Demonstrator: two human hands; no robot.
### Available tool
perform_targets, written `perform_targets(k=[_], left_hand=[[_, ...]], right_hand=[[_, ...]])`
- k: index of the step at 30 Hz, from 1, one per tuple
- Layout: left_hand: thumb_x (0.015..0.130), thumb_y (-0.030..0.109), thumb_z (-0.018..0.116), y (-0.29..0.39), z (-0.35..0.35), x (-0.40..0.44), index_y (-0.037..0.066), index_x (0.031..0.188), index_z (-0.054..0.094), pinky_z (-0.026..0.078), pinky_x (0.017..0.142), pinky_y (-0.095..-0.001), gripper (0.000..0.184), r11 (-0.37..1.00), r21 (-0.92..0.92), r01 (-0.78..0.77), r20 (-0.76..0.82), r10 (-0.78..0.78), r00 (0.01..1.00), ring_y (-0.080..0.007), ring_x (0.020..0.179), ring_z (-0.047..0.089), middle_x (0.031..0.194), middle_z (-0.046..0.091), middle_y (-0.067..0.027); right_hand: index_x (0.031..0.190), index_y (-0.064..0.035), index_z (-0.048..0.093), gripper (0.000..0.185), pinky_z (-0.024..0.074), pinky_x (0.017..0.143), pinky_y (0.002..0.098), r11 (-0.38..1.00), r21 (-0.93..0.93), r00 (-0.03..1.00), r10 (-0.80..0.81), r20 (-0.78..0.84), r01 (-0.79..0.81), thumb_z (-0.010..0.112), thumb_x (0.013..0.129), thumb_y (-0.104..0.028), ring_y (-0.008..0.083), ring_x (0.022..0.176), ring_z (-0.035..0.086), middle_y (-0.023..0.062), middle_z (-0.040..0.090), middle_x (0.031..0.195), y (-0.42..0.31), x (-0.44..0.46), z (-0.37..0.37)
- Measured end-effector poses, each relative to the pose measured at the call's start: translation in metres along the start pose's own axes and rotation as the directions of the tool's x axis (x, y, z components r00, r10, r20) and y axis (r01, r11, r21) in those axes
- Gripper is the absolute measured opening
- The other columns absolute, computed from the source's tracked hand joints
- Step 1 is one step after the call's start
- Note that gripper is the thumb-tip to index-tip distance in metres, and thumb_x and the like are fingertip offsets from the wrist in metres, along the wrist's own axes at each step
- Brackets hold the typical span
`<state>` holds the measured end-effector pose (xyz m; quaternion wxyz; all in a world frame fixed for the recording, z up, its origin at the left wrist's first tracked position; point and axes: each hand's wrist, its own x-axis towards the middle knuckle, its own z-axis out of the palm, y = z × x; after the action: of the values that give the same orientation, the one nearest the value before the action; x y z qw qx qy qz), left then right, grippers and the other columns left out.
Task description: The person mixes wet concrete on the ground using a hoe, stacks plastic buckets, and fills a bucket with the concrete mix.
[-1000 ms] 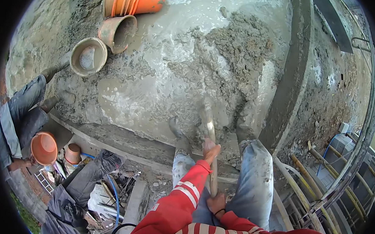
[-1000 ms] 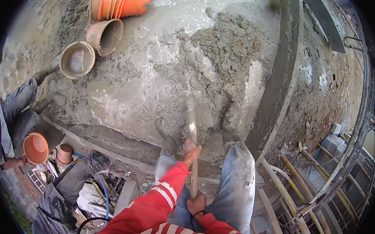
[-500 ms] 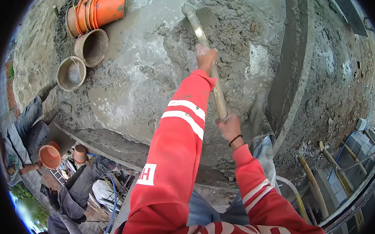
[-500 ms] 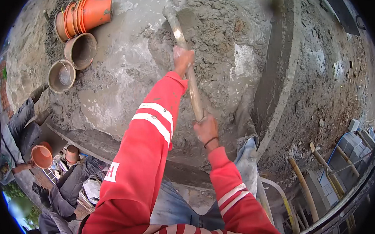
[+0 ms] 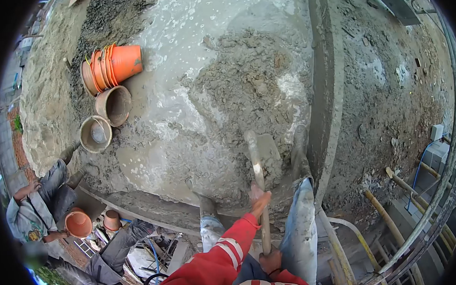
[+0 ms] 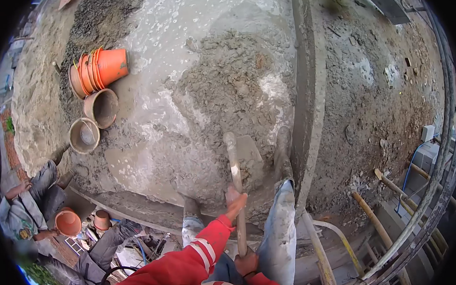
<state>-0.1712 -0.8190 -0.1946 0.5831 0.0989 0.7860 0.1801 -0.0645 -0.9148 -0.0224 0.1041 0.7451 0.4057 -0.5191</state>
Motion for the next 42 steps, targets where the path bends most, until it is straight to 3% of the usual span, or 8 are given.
perform_targets(k=[4, 12, 14, 17, 25, 33, 38, 42], left_hand=[[0.069, 0.016, 0.063, 0.116, 0.012, 0.073, -0.007, 0.137, 0.029, 0.048, 0.082, -0.0434, 0.08, 0.942, -0.108, -0.317, -0.074, 0.311, 0.948, -0.0381, 0.094, 0.058, 0.102, 0.057, -0.0256], [0.067, 0.017, 0.068, 0.442, 0.015, 0.36, -0.005, 0.11, 0.047, 0.052, 0.078, -0.044, 0.052, 0.883, 0.168, -0.438, -0.268, 0.468, 0.842, -0.0374, 0.083, 0.065, 0.091, 0.062, -0.024], [0.067, 0.016, 0.069, 0.441, 0.025, 0.396, -0.007, 0.11, 0.047, 0.052, 0.08, -0.0437, 0.053, 0.934, 0.159, -0.319, -0.146, 0.341, 0.928, -0.037, 0.087, 0.065, 0.095, 0.063, -0.0258], [0.066, 0.022, 0.071, 0.388, 0.051, 0.413, -0.008, 0.096, 0.058, 0.053, 0.074, -0.0425, 0.045, 0.788, 0.381, -0.483, -0.385, 0.61, 0.692, -0.0323, 0.078, 0.068, 0.084, 0.066, -0.0203], [0.065, 0.022, 0.073, 0.232, 0.087, 0.292, 0.001, 0.103, 0.046, 0.049, 0.076, -0.0443, 0.051, 0.875, 0.176, -0.45, -0.247, 0.482, 0.841, -0.0372, 0.087, 0.06, 0.092, 0.059, -0.0203], [0.071, 0.017, 0.066, 0.05, 0.019, 0.022, 0.0, 0.14, 0.029, 0.045, 0.092, -0.0468, 0.08, 0.998, 0.069, -0.001, 0.086, -0.005, 0.996, -0.0443, 0.105, 0.057, 0.108, 0.059, -0.03], [0.08, 0.029, 0.068, 0.067, -0.051, -0.037, 0.001, 0.139, 0.034, 0.041, 0.099, -0.0406, 0.073, 0.955, 0.215, -0.206, 0.291, 0.139, 0.947, -0.0375, 0.116, 0.054, 0.122, 0.056, -0.0268], [0.084, 0.035, 0.067, 0.039, -0.031, -0.02, 0.003, 0.139, 0.035, 0.035, 0.103, -0.0435, 0.072, 0.968, -0.223, -0.114, 0.537, 0.22, 0.814, -0.0304, 0.124, 0.047, 0.131, 0.05, -0.0216]], right_hand=[[0.1, -0.0042, 0.065, 0.036, 0.0523, 0.069, 0.0465, 0.993, 0.037, 0.993, -0.111, -0.03, 0.112, 0.068, 0.066, -0.012, 0.0421, 0.078, 0.064, 0.0241, 0.065, 0.079, -0.036, 0.088, -0.036], [0.102, -0.003, 0.062, 0.033, 0.0488, 0.071, 0.0469, 0.795, 0.215, 0.823, -0.556, -0.117, 0.567, 0.064, 0.07, -0.011, 0.0442, 0.084, 0.061, 0.026, 0.064, 0.085, -0.242, 0.439, -0.105], [0.102, -0.0019, 0.062, 0.034, 0.0488, 0.072, 0.0463, 0.838, 0.184, 0.854, -0.52, -0.024, 0.515, 0.065, 0.07, -0.011, 0.0436, 0.084, 0.062, 0.0258, 0.064, 0.085, -0.249, 0.463, -0.097], [0.092, 0.003, 0.063, 0.031, 0.0493, 0.068, 0.0449, 0.838, 0.379, 0.915, -0.395, -0.074, 0.393, 0.068, 0.069, -0.016, 0.0392, 0.076, 0.066, 0.0237, 0.065, 0.074, -0.22, 0.438, -0.078], [0.084, 0.0056, 0.062, 0.029, 0.0482, 0.062, 0.0427, 0.967, 0.219, 0.991, -0.134, 0.012, 0.128, 0.069, 0.068, -0.018, 0.0351, 0.066, 0.066, 0.0238, 0.064, 0.069, -0.125, 0.298, -0.061], [0.091, 0.001, 0.06, 0.036, 0.0504, 0.062, 0.0436, 0.996, 0.013, 0.972, -0.082, -0.219, 0.087, 0.075, 0.064, -0.018, 0.0397, 0.073, 0.066, 0.0217, 0.064, 0.071, 0.052, 0.05, 0.072], [0.089, -0.0005, 0.052, 0.033, 0.0495, 0.065, 0.0362, 0.818, 0.554, 0.968, -0.011, -0.252, 0.154, 0.075, 0.069, -0.014, 0.0218, 0.07, 0.064, 0.0169, 0.063, 0.071, -0.052, 0.121, 0.039], [0.089, 0.0025, 0.061, 0.031, 0.0486, 0.068, 0.0442, 0.923, 0.19, 0.907, -0.262, -0.33, 0.336, 0.072, 0.066, -0.016, 0.0425, 0.073, 0.062, 0.0239, 0.063, 0.073, -0.142, 0.26, -0.024]])
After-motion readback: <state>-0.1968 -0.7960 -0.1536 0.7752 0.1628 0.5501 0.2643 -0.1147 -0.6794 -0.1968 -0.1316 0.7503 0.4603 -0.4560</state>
